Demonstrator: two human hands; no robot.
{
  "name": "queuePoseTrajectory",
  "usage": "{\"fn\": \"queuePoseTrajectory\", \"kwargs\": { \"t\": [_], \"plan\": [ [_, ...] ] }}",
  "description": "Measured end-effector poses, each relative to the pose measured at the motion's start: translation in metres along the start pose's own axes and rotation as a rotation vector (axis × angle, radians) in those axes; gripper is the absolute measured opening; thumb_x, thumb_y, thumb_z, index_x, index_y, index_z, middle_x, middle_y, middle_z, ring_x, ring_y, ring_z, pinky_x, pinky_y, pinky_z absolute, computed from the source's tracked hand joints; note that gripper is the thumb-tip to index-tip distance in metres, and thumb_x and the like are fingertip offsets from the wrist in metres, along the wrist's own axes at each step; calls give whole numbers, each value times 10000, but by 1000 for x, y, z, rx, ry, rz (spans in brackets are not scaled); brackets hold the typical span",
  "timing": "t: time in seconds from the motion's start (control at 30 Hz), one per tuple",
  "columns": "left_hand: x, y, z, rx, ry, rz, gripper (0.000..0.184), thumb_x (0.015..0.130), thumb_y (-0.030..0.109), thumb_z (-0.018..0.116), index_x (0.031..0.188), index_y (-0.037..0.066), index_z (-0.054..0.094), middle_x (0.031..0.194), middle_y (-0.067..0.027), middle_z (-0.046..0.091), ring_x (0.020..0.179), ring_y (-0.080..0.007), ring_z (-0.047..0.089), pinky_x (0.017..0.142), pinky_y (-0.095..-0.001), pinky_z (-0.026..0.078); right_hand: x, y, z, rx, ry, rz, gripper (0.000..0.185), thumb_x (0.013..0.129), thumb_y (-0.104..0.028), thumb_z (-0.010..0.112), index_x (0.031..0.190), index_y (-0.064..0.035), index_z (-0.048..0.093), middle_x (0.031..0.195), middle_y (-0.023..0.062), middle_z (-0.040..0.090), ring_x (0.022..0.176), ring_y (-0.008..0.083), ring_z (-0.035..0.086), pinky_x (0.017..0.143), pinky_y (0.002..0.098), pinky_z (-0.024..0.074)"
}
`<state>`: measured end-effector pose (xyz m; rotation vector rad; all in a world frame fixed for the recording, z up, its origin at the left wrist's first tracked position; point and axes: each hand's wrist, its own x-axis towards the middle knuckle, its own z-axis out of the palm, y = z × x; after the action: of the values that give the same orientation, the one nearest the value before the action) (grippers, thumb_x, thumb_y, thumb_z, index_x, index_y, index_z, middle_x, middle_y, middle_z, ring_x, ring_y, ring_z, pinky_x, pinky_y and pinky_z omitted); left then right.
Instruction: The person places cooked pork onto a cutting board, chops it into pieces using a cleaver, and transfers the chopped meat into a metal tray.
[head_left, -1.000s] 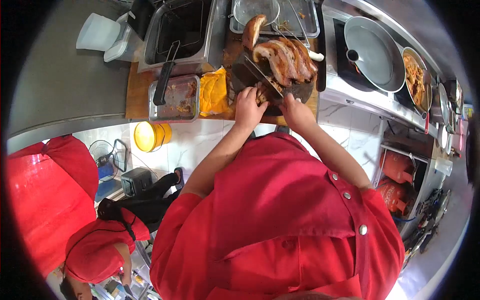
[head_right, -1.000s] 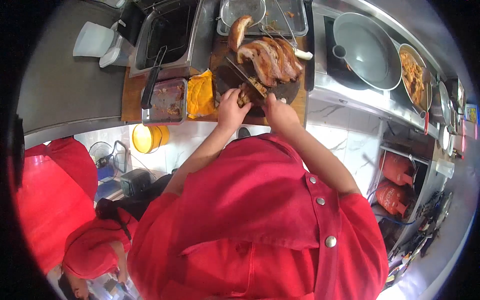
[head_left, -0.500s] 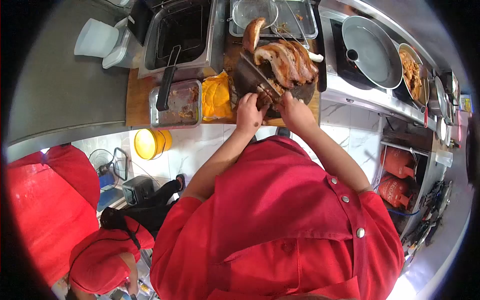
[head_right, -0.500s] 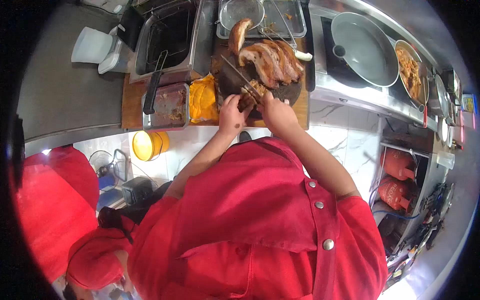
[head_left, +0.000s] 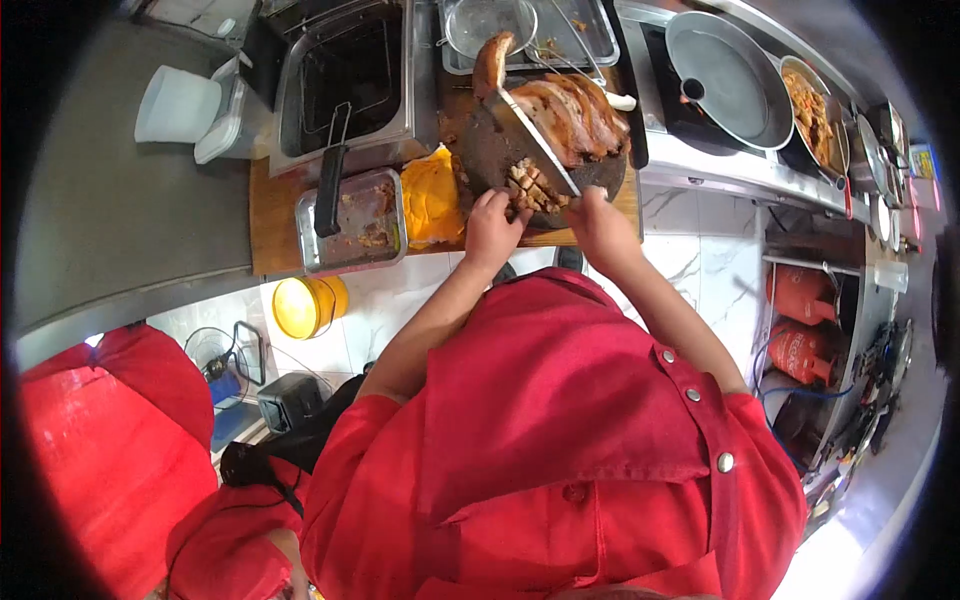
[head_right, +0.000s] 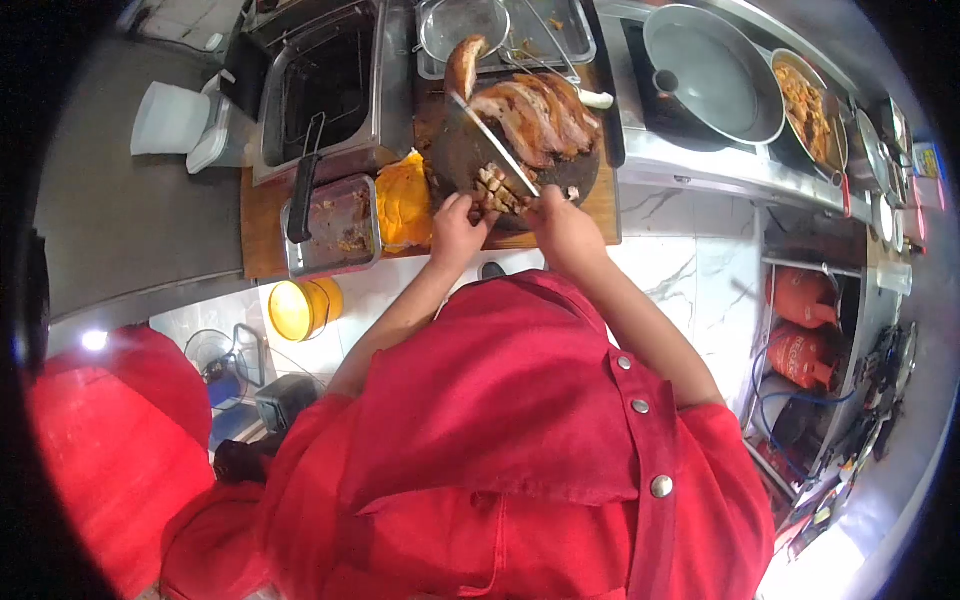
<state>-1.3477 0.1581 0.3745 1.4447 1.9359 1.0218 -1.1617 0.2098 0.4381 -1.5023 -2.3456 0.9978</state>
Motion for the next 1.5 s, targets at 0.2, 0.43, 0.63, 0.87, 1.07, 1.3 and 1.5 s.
{"fn": "queuePoseTrajectory", "kwargs": {
  "t": [0.2,0.43,0.63,0.87,1.07,1.3,1.5],
  "plan": [
    [28,-1,-5,124,39,352,413,776,181,705,1127,3,578,1164,-160,561,1113,-325,518,930,-412,440,-83,49,-51,29,49,326,303,908,-260,576,995,-5,438,808,255,627,766,423,624,650,473,473],
    [59,3,32,428,-103,484,834,733,548,684,1291,-30,461,1340,-209,451,1274,-361,388,1058,-477,303,-106,79,-15,991,-84,663,241,950,-249,545,1069,-58,459,626,3,471,437,106,437,372,284,375],
    [49,14,31,380,-158,498,823,686,553,719,1250,0,488,1292,-193,477,1225,-356,421,1033,-469,329,-84,60,33,1182,-223,592,276,946,-243,571,1129,-60,476,751,-29,487,628,74,458,545,238,399],
    [45,12,40,300,77,507,520,750,369,715,1159,88,561,1154,-140,546,1067,-346,512,911,-457,420,-69,32,53,1184,-271,540,269,947,-208,569,1147,-76,448,664,-19,454,511,96,436,451,271,401],
    [42,8,17,120,344,526,394,711,229,717,1062,94,601,1094,-114,563,1014,-332,540,866,-455,429,-66,7,51,1001,-325,441,220,944,-163,569,1110,-87,445,657,-20,454,504,89,439,436,270,390],
    [4,-51,-73,197,673,308,349,788,205,676,1088,43,600,1106,-158,587,1021,-350,554,904,-446,432,-25,-40,74,653,-555,102,261,923,-197,593,1108,-55,476,728,52,562,624,132,548,545,296,450],
    [-3,-156,-157,-128,608,-362,444,778,170,725,1182,57,579,1144,-163,584,1046,-291,573,909,-404,441,3,-73,115,533,-563,67,279,902,-253,618,1034,-33,509,677,86,587,528,169,567,493,339,462]
  ]
}}
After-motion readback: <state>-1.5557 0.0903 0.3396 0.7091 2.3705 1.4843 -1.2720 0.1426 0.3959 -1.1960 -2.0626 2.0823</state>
